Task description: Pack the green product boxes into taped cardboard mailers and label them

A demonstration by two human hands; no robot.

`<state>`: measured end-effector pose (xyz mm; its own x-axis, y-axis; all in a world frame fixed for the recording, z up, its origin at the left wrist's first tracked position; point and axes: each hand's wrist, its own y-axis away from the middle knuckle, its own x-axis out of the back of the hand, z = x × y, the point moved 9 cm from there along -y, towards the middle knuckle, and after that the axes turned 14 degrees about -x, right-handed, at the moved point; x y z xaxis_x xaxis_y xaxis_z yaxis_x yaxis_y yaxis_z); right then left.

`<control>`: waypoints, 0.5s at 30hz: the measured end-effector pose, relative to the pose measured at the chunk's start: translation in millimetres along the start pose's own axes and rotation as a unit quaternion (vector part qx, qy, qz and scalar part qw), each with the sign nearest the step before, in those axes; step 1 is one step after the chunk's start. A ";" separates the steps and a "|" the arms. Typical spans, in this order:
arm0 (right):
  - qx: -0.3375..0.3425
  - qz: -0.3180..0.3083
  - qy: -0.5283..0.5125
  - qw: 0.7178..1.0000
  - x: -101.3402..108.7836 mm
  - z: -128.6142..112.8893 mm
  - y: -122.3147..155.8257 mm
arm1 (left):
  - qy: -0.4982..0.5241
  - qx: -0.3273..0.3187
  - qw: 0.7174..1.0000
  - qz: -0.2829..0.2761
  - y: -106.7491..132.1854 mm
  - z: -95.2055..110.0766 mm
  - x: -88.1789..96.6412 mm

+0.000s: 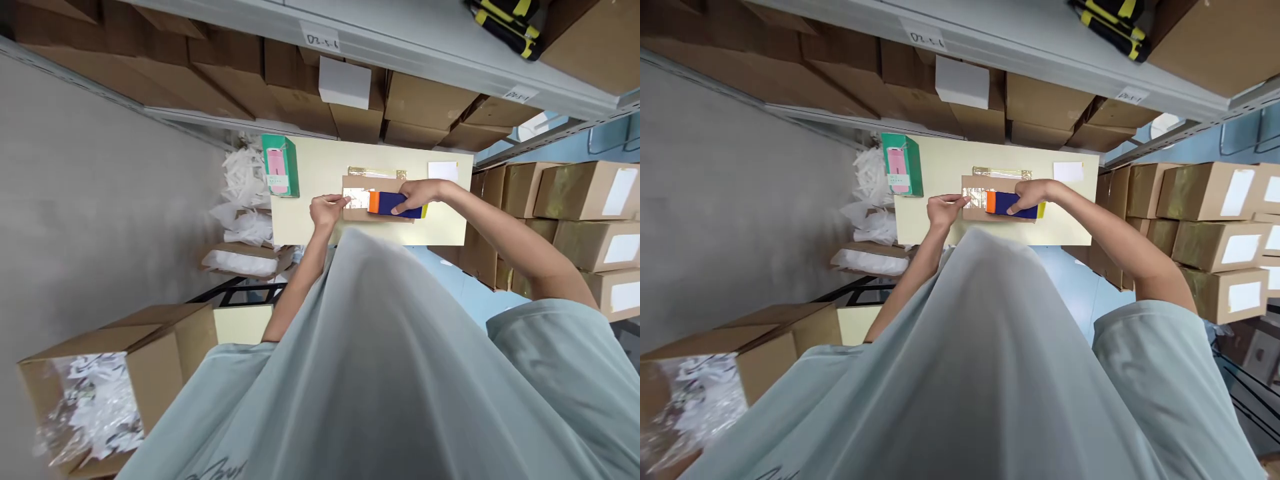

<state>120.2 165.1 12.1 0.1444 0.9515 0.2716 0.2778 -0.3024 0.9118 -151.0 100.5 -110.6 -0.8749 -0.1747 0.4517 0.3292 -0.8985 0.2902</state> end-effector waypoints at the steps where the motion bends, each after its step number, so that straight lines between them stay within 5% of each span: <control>1: -0.010 -0.035 -0.010 0.999 -2.0 14.9 7.3 | -0.002 0.003 1.000 0.009 0.0 -0.4 0.3; 4: -0.030 -0.097 -0.031 0.994 6.8 74.0 35.7 | -0.013 0.017 0.999 0.036 0.9 -0.7 1.0; 9: -0.019 -0.071 -0.035 0.997 37.3 163.7 49.8 | -0.016 0.031 0.998 0.053 1.6 2.4 -4.0; 15: -0.025 -0.041 -0.006 0.999 31.9 188.6 9.9 | -0.025 0.039 0.997 0.061 -0.3 5.6 -5.4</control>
<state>306.6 181.8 -28.3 0.1336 0.9724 0.1914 0.2420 -0.2193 0.9452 -144.4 103.9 -108.4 -0.8085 -0.2575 0.5292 0.4599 -0.8375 0.2951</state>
